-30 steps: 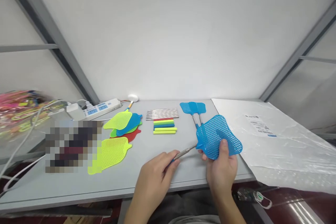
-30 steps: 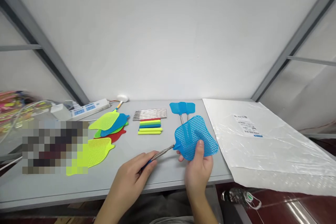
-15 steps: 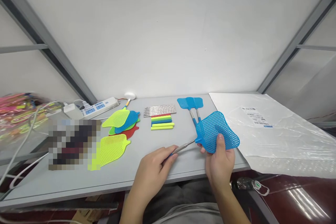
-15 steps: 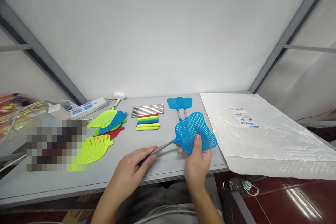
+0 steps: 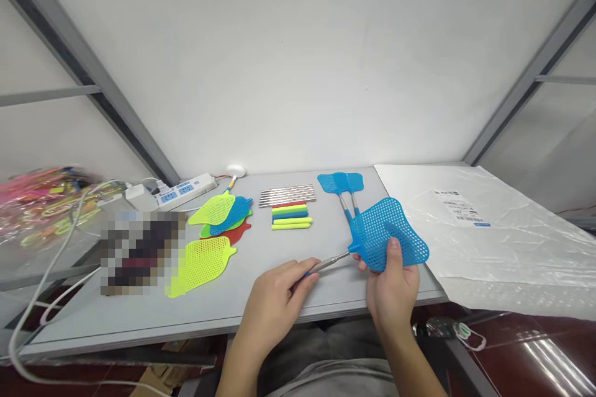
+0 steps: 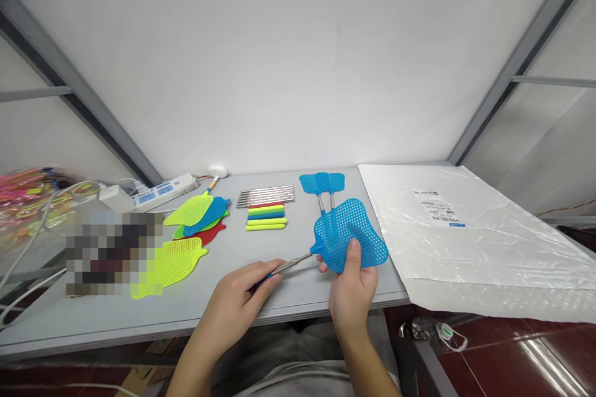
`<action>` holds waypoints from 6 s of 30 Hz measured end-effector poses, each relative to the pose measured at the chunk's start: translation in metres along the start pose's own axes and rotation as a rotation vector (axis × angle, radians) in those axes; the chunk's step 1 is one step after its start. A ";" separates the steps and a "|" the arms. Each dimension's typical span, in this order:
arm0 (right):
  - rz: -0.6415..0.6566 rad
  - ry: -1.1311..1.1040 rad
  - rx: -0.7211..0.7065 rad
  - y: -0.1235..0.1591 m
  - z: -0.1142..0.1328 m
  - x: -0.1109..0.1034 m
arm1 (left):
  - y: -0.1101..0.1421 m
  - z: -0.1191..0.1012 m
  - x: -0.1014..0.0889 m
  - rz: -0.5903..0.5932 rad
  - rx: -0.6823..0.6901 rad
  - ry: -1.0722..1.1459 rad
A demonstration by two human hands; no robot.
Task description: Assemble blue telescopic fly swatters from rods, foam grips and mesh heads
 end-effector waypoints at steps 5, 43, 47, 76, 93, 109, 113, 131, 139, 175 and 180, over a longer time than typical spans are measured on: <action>0.022 -0.002 0.012 -0.001 -0.001 0.000 | 0.000 0.002 0.000 0.026 -0.023 -0.002; 0.188 -0.010 0.112 0.006 0.018 -0.002 | -0.003 -0.030 -0.027 0.236 -0.049 -0.071; 0.275 0.065 0.169 0.003 0.016 -0.003 | -0.002 -0.034 -0.026 0.203 -0.040 -0.101; 0.257 0.096 0.127 0.027 0.010 0.005 | 0.006 -0.044 -0.017 0.087 0.099 -0.333; 0.356 0.015 0.169 0.026 0.014 0.009 | -0.011 -0.054 -0.009 -0.010 0.275 -0.522; 0.474 0.331 0.188 0.027 -0.004 0.004 | -0.008 -0.058 -0.004 0.206 0.041 -0.177; 0.464 0.357 0.161 0.032 -0.001 0.008 | -0.013 -0.062 0.003 0.197 0.073 -0.177; 0.264 0.107 0.042 -0.004 0.052 -0.032 | 0.005 -0.054 -0.034 0.282 0.063 -0.341; 0.628 0.226 0.205 0.029 0.010 0.001 | -0.005 -0.062 -0.016 0.223 0.137 -0.428; 0.374 0.015 0.167 0.006 0.042 -0.029 | 0.032 -0.001 -0.079 -0.557 0.235 -0.674; 0.301 -0.029 0.120 0.010 0.046 -0.023 | 0.050 -0.025 -0.040 -1.325 0.124 -0.132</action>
Point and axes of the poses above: each hand's wrist, its own y-axis away from the middle knuckle, its own x-axis out of the palm, z = x × y, the point moved 4 cm from there along -y, towards the middle knuckle, and after that the axes turned 10 degrees about x, right-handed, at the moved point
